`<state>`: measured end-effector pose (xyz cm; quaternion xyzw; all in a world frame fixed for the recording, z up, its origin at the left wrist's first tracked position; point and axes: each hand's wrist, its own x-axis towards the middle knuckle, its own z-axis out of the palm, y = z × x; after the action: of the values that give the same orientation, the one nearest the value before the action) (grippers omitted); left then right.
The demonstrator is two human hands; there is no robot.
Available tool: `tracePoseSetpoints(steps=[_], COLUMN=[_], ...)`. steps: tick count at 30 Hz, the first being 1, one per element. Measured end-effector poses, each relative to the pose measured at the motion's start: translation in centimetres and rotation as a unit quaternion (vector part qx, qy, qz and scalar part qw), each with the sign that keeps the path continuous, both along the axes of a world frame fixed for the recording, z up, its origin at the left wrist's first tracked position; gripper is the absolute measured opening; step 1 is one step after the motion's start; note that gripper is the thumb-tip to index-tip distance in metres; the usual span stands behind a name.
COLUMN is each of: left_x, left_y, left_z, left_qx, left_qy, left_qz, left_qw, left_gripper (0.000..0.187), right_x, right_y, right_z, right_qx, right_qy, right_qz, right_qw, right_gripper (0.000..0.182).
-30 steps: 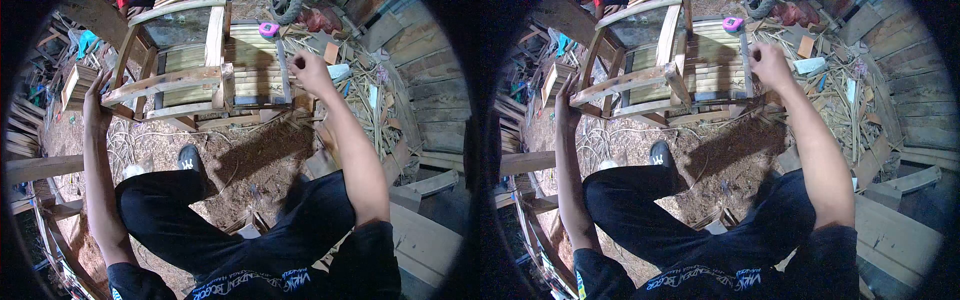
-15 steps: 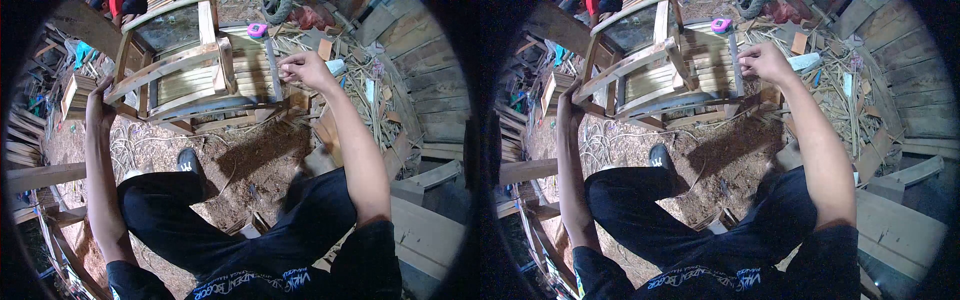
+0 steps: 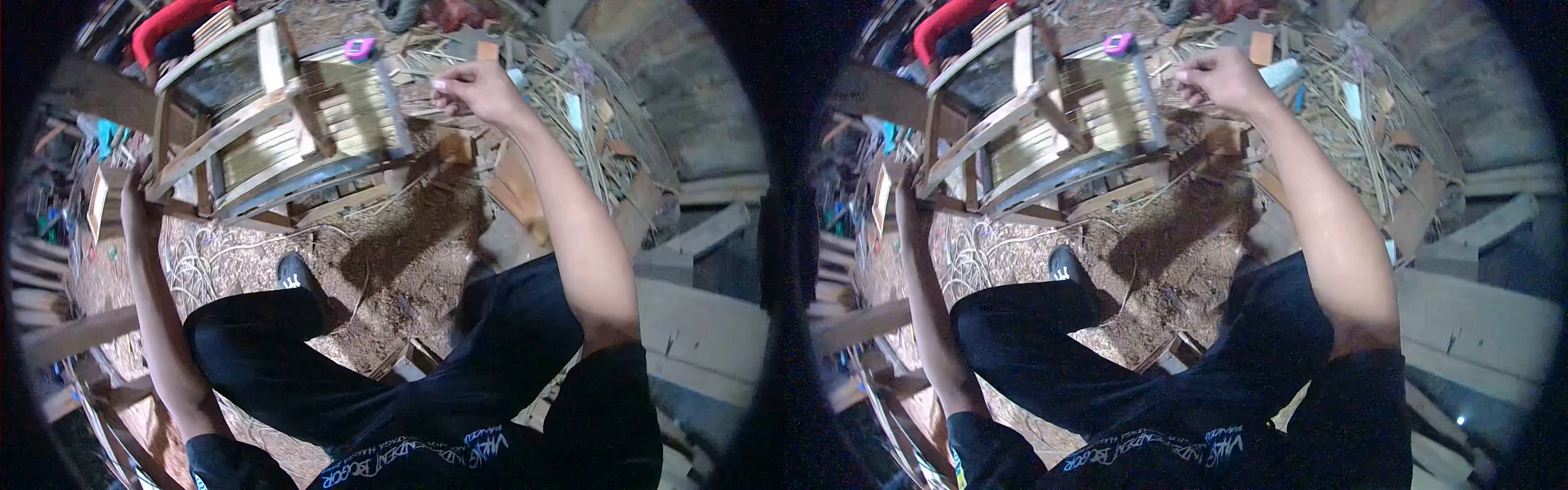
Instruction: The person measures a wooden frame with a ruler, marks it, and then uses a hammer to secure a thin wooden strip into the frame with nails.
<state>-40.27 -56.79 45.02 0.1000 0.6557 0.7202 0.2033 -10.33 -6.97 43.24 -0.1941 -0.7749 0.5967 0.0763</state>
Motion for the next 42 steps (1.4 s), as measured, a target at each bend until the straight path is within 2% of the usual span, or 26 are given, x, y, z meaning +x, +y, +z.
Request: tracePoseSetpoints(steps=[1,3,5,6,9,11,13,14,15,18,21,22,23,25,27,28,29,33,35,39,41,42], left_x=[-0.3,0.5,0.0,-0.8,0.4,-1.4,-3.3,-4.5,-1.6,2.0,8.9,9.7,10.1,13.8,18.2,20.6,21.8,27.3,29.7,30.9,31.2,31.0], left_y=[0.2,0.9,0.7,0.2,1.6,0.5,0.0,-0.3,0.7,3.2,9.2,10.6,12.4,17.4,22.1,24.5,26.2,32.1,35.0,39.6,41.3,42.1], left_z=[0.1,0.3,0.4,0.3,1.2,0.9,-0.1,-0.5,2.0,3.3,8.0,9.2,10.1,12.1,13.1,13.1,13.1,13.0,12.6,9.8,8.8,7.9], left_qx=[-0.041,-0.041,-0.082,-0.093,-0.096,-0.181,-0.180,-0.202,-0.460,-0.420,-0.301,-0.297,-0.265,-0.177,-0.162,-0.121,-0.080,-0.084,-0.043,-0.017,-0.014,0.010], left_qy=[0.004,0.033,0.033,0.036,0.092,0.162,0.199,0.214,0.298,0.453,0.545,0.635,0.680,0.719,0.713,0.681,0.687,0.716,0.757,0.729,0.728,0.712], left_qz=[0.049,0.125,0.143,0.141,0.170,0.156,0.189,0.230,0.266,0.347,0.298,0.265,0.237,0.125,0.078,0.056,0.009,-0.084,-0.128,-0.199,-0.223,-0.233], left_qw=[0.998,0.991,0.986,0.985,0.976,0.958,0.945,0.928,0.793,0.705,0.724,0.662,0.641,0.661,0.678,0.720,0.723,0.688,0.640,0.655,0.649,0.662], left_gripper=[0.047,0.052,0.055,0.055,0.058,0.065,0.065,0.053,0.051,0.053,0.046,0.040,0.033,0.027,0.024,0.021,0.020,0.017,0.016,0.013,0.012,0.012], right_x=[1.0,3.3,6.2,8.5,14.0,18.7,23.7,26.2,28.5,34.9,39.3,40.2,40.8,42.1,43.4,44.1,44.7,47.6,47.6,47.8,48.8,48.8], right_y=[0.6,2.3,3.0,2.0,6.2,6.9,8.0,9.1,9.4,9.9,10.5,9.9,9.7,9.6,9.1,9.2,9.5,10.4,9.0,5.6,5.0,4.4], right_z=[0.3,0.9,2.3,4.9,2.7,3.2,2.7,1.7,1.7,1.3,1.7,2.9,3.8,5.5,7.5,8.2,8.6,9.6,10.4,12.4,12.3,12.1], right_qx=[-0.004,0.026,0.063,0.088,0.090,0.074,0.079,0.060,0.060,0.043,0.050,0.061,0.060,0.117,0.104,0.130,0.155,0.165,0.169,0.194,0.182,0.178], right_qy=[0.037,0.065,0.115,0.060,0.121,0.113,0.088,0.115,0.121,0.117,0.146,0.150,0.154,0.199,0.227,0.236,0.245,0.316,0.293,0.250,0.275,0.275], right_qz=[-0.016,-0.014,-0.066,-0.120,-0.153,-0.192,-0.252,-0.267,-0.277,-0.356,-0.378,-0.391,-0.399,-0.413,-0.429,-0.433,-0.436,-0.432,-0.475,-0.535,-0.534,-0.555], right_qw=[0.999,0.997,0.989,0.987,0.977,0.972,0.961,0.955,0.951,0.926,0.913,0.906,0.902,0.881,0.868,0.860,0.852,0.828,0.812,0.783,0.778,0.764], right_gripper=[0.021,0.022,0.019,0.017,0.017,0.017,0.018,0.017,0.017,0.013,0.013,0.013,0.013,0.013,0.013,0.014,0.015,0.014,0.016,0.021,0.022,0.018])
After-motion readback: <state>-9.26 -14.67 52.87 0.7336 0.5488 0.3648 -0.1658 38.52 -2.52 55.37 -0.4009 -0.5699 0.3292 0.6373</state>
